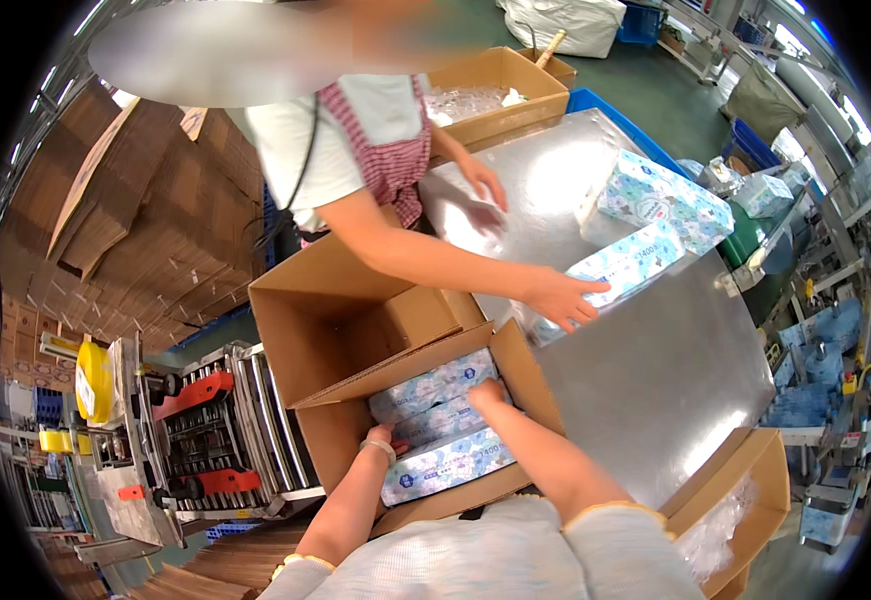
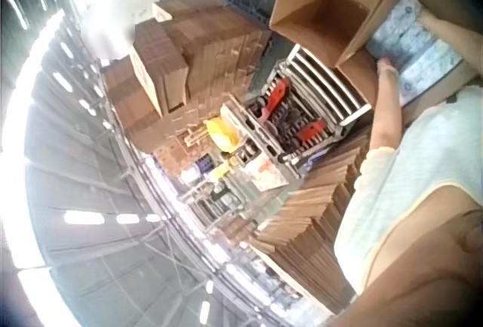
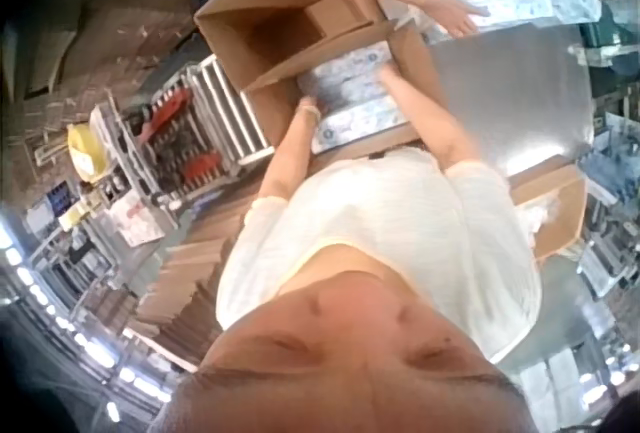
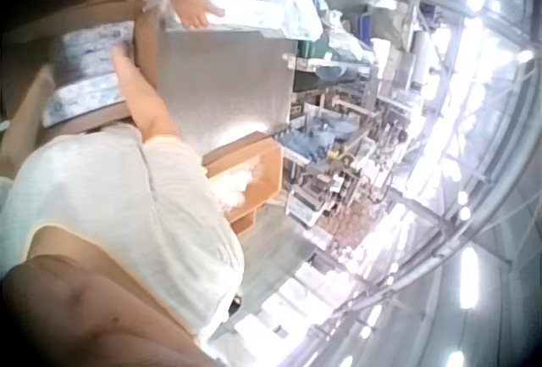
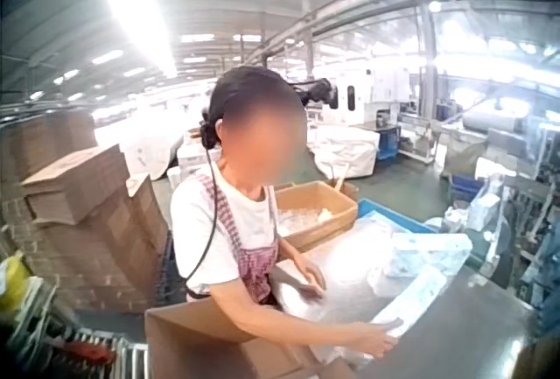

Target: The person picks up blue tissue packs from a metal table and a conveyor, places them into cardboard boxes, and pushes the filled boxes onto a roller conveyor.

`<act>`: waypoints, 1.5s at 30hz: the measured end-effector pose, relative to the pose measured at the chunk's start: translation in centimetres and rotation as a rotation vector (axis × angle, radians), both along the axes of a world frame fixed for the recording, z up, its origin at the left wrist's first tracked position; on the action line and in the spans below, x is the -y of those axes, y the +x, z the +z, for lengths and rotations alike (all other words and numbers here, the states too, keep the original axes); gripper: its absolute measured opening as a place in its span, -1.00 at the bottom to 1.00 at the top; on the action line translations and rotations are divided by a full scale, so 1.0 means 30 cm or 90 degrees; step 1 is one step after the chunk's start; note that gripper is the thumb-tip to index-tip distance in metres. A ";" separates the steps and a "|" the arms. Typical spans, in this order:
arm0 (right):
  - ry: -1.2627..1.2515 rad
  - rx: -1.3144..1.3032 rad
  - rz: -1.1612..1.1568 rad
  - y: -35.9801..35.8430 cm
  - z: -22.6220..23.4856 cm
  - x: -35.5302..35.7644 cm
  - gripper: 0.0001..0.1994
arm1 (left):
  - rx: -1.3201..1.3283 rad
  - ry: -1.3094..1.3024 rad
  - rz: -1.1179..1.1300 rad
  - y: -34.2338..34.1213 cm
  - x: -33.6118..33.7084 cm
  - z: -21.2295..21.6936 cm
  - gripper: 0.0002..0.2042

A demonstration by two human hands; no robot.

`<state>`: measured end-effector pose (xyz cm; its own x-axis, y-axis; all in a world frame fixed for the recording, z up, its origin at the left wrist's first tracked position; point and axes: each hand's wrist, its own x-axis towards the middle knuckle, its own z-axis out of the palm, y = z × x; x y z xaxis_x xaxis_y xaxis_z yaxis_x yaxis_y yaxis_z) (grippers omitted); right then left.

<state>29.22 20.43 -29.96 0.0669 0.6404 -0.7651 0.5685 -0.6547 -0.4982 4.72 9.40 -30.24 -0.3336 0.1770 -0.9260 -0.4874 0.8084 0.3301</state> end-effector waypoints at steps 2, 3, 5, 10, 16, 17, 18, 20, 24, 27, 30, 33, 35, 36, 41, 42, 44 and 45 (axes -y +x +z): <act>-0.120 -0.199 0.056 0.051 0.173 0.065 -0.68 | 0.016 -0.011 0.000 -0.002 0.005 -0.049 -0.64; -0.081 -0.284 0.196 0.086 0.311 0.080 -0.66 | 0.023 0.000 -0.025 -0.016 0.009 -0.068 -0.63; 0.037 -0.387 0.416 0.168 0.624 0.094 -0.64 | 0.038 0.024 -0.075 -0.044 0.024 -0.117 -0.61; 0.158 -0.294 0.259 0.516 0.965 0.088 -0.68 | -0.175 0.048 -0.299 -0.110 -0.027 -0.260 -0.63; 0.373 -0.150 -0.069 1.038 0.886 -0.156 -0.82 | -0.402 0.158 -0.544 -0.093 -0.027 -0.374 -0.71; 0.567 0.177 0.033 1.171 0.897 -0.334 -0.79 | -0.478 0.098 -0.751 -0.036 -0.089 -0.323 -0.71; 0.631 0.273 0.057 1.295 0.863 -0.432 -0.69 | -0.523 0.187 -0.700 0.029 -0.111 -0.251 -0.73; 0.596 0.458 0.091 1.437 0.864 -0.623 -0.53 | -0.469 0.362 -0.555 0.178 -0.134 -0.033 -0.78; 0.543 0.642 0.025 1.665 0.835 -0.952 -0.35 | -0.445 0.558 -0.543 0.418 -0.233 0.360 -0.83; 0.508 0.637 -0.166 1.672 0.905 -1.073 -0.35 | -0.609 0.690 -0.614 0.573 -0.261 0.585 -0.82; 0.400 0.573 -0.256 1.751 0.938 -1.057 -0.38 | -0.645 0.799 -0.690 0.718 -0.323 0.748 -0.79; 0.389 0.553 -0.191 1.767 0.850 -0.969 -0.53 | -0.635 0.885 -0.794 0.856 -0.440 0.828 -0.75; 0.453 0.617 -0.097 1.747 0.758 -0.871 -0.62 | -0.652 0.922 -0.879 0.958 -0.539 0.877 -0.65; 0.519 0.609 -0.062 1.716 0.732 -0.805 -0.68 | -0.685 0.927 -0.918 1.006 -0.594 0.896 -0.58; 0.613 0.504 0.067 1.506 0.822 -0.271 -0.80 | -0.815 0.706 -1.062 1.203 -0.844 0.910 -0.05; 0.581 0.491 0.084 1.458 0.847 -0.155 -0.80 | -0.733 0.621 -1.097 1.222 -0.890 0.891 -0.03; 0.526 0.481 0.087 1.342 0.872 0.055 -0.78 | -0.638 0.542 -1.108 1.211 -0.924 0.866 -0.01; 0.500 0.491 0.070 1.290 0.869 0.152 -0.77 | -0.618 0.554 -1.094 1.201 -0.927 0.852 -0.01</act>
<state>67.92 15.88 -3.90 0.2638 0.9614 0.0785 0.9409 -0.2385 -0.2404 40.76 37.22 -4.67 0.3826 0.9121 -0.1471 0.8697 -0.3019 0.3904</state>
